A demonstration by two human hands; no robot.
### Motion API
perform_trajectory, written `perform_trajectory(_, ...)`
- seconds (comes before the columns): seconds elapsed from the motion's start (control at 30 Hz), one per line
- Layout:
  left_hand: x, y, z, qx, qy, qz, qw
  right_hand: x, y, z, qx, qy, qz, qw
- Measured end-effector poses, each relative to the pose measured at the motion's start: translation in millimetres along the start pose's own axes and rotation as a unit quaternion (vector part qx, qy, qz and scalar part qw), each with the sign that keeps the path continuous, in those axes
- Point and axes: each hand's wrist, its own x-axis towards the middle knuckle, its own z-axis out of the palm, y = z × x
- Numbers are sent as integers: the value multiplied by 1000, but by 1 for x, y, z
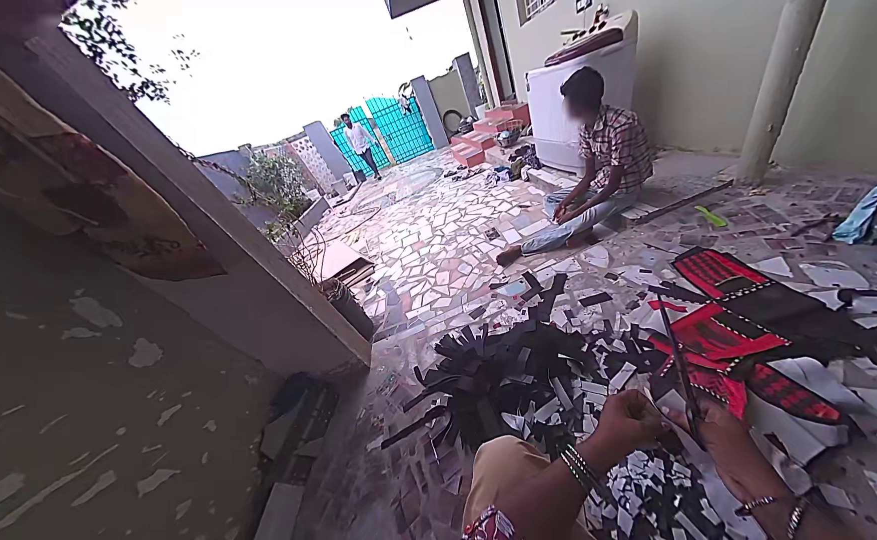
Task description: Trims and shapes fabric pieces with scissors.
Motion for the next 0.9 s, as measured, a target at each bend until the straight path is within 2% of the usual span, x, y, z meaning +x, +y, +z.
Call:
perform_trajectory(0.1,-1,-4,2,3,4,-34,999,-2,6,6,-48,-8,24,999)
perform_trajectory(0.2,-5,2,-1,-3,-44,-86,995,-1,13,7,-90,1,25,996)
perform_trajectory(0.3,-4,2,-4,-19,-88,-82,993,3,13,6,-85,18,22,996)
perform_trajectory(0.43,1,-8,-3,-13,-36,-16,999,1,9,7,-20,22,20,999)
perform_trajectory(0.7,4,-4,-5,-61,-12,-20,998,9,1,-1,59,34,51,996)
perform_trajectory(0.9,-3,4,-12,-123,52,-77,988,37,-33,-49,162,148,15,976)
